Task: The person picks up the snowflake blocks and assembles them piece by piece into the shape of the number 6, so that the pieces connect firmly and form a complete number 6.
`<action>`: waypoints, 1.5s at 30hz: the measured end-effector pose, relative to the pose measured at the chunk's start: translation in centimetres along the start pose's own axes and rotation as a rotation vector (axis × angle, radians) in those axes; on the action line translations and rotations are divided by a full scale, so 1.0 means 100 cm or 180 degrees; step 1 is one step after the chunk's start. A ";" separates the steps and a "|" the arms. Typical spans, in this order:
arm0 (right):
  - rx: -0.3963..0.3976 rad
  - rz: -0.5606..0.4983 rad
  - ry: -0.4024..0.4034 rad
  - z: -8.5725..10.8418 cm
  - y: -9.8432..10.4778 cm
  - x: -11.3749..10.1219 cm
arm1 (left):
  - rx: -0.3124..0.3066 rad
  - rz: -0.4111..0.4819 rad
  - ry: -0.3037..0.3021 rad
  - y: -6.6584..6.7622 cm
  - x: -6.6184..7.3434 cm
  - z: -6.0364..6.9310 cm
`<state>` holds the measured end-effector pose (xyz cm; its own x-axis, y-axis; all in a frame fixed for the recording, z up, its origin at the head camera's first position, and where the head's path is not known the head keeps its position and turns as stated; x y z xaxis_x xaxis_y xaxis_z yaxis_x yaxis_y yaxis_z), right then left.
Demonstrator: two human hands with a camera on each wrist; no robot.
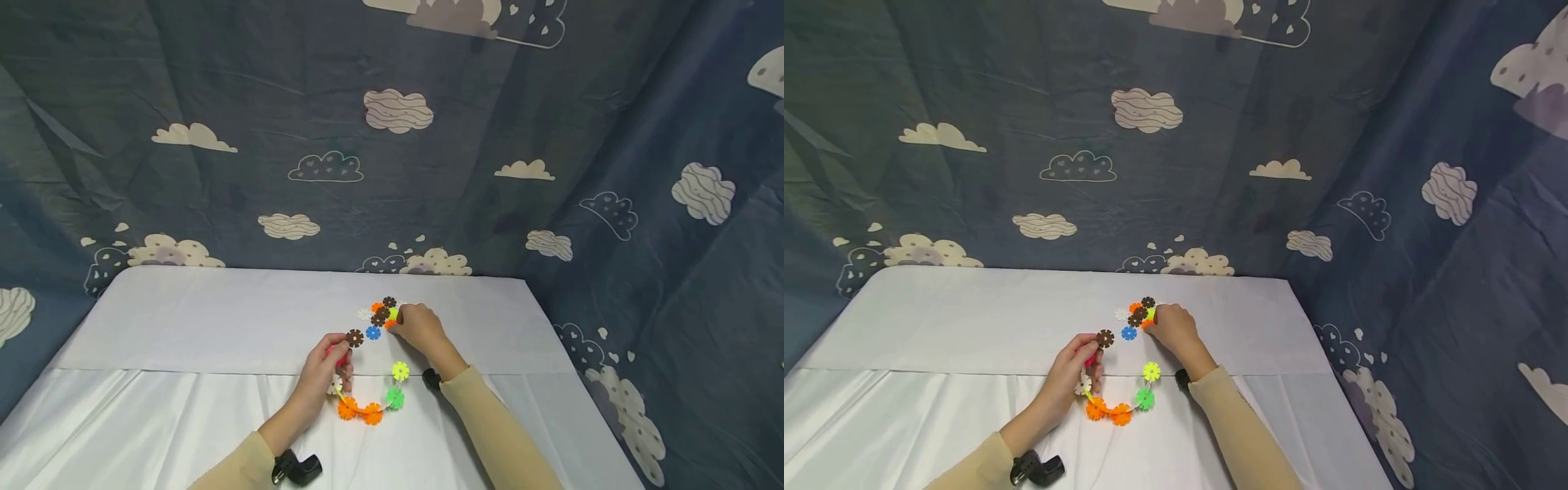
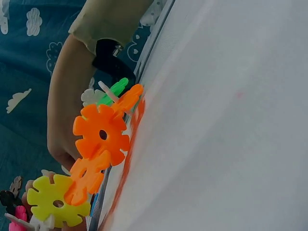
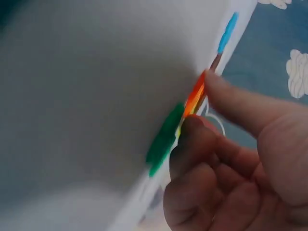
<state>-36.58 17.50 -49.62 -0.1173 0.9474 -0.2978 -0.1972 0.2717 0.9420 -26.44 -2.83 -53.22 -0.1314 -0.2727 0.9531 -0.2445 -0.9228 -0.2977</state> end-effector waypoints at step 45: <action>0.0751 -0.0702 0.1902 0.078 0.015 -0.061 | -0.0328 -0.0137 -0.0039 -0.007 0.001 0.004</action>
<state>-28.52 13.43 -45.20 -0.6299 0.6277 -0.4575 -0.0685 0.5418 0.8377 -25.88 -2.36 -52.96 -0.1070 -0.2373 0.9655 -0.3473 -0.9010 -0.2600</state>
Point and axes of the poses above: each hand's wrist, its own z-axis away from the middle knuckle, its own y-axis out of the back of the hand, x = y × z, the point moved 6 cm from there along -z, towards the middle knuckle, and after that the axes turned 6 degrees about -x, right-handed, at the moved point
